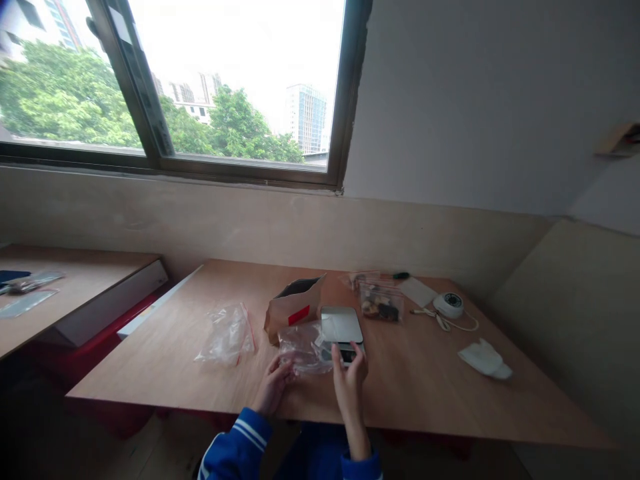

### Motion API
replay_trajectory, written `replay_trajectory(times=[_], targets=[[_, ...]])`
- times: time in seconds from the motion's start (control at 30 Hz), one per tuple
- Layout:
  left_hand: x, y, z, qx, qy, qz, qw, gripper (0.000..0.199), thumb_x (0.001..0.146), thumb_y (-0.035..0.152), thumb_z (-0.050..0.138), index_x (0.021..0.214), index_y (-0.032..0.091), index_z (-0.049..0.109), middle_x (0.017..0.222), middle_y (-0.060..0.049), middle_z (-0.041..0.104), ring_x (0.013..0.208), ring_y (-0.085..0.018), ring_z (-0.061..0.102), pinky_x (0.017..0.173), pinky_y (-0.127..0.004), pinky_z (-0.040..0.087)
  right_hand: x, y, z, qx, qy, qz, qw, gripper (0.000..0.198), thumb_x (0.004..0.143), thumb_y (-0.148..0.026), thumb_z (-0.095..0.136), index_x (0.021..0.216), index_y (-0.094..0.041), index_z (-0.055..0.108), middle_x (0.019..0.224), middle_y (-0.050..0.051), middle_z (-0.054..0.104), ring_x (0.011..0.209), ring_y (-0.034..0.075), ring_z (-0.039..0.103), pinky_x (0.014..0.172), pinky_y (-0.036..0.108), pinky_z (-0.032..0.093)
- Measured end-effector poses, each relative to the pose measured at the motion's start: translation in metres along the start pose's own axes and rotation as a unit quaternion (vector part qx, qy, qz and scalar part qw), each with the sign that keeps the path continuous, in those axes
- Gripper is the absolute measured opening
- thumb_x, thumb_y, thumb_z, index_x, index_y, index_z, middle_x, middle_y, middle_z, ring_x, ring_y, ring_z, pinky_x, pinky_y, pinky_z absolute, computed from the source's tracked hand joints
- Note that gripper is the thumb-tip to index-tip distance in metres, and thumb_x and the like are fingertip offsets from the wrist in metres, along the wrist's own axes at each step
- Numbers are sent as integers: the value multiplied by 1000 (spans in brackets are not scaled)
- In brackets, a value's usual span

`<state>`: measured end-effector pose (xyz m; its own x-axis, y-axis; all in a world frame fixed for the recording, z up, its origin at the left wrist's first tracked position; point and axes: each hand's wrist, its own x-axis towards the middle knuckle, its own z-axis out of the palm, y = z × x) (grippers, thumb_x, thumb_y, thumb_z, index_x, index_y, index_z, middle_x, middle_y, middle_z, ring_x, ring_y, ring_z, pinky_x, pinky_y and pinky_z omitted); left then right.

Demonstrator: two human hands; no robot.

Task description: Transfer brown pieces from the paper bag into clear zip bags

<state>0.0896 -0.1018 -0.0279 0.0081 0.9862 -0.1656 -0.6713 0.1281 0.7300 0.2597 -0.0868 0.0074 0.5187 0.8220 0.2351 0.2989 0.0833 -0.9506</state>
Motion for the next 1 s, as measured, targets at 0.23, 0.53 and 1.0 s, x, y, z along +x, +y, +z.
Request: replay_trajectory(times=[0.23, 0.53, 1.0], targets=[[-13, 7, -1, 25, -153, -103, 983, 38, 71, 34, 69, 103, 14, 66, 102, -13, 69, 91, -26, 65, 84, -39, 46, -14, -23, 2, 157, -222, 67, 960, 43, 69, -55, 66, 89, -16, 65, 82, 7, 71, 76, 23, 66, 71, 34, 52], [-27, 34, 17, 129, -74, -4, 989, 38, 71, 39, 68, 98, 12, 68, 100, -13, 69, 99, -26, 61, 89, -34, 45, -14, -28, -15, 151, -268, 56, 950, 44, 70, -59, 64, 83, -18, 66, 56, 2, 63, 55, 19, 60, 52, 29, 48], [-79, 86, -10, 317, 84, 59, 943, 58, 68, 61, 61, 94, 10, 69, 48, -3, 60, 37, -14, 52, 37, -23, 37, 2, -22, -30, 98, -343, 22, 934, 48, 80, -60, 50, 93, -17, 68, 73, 5, 68, 67, 20, 63, 60, 28, 48]])
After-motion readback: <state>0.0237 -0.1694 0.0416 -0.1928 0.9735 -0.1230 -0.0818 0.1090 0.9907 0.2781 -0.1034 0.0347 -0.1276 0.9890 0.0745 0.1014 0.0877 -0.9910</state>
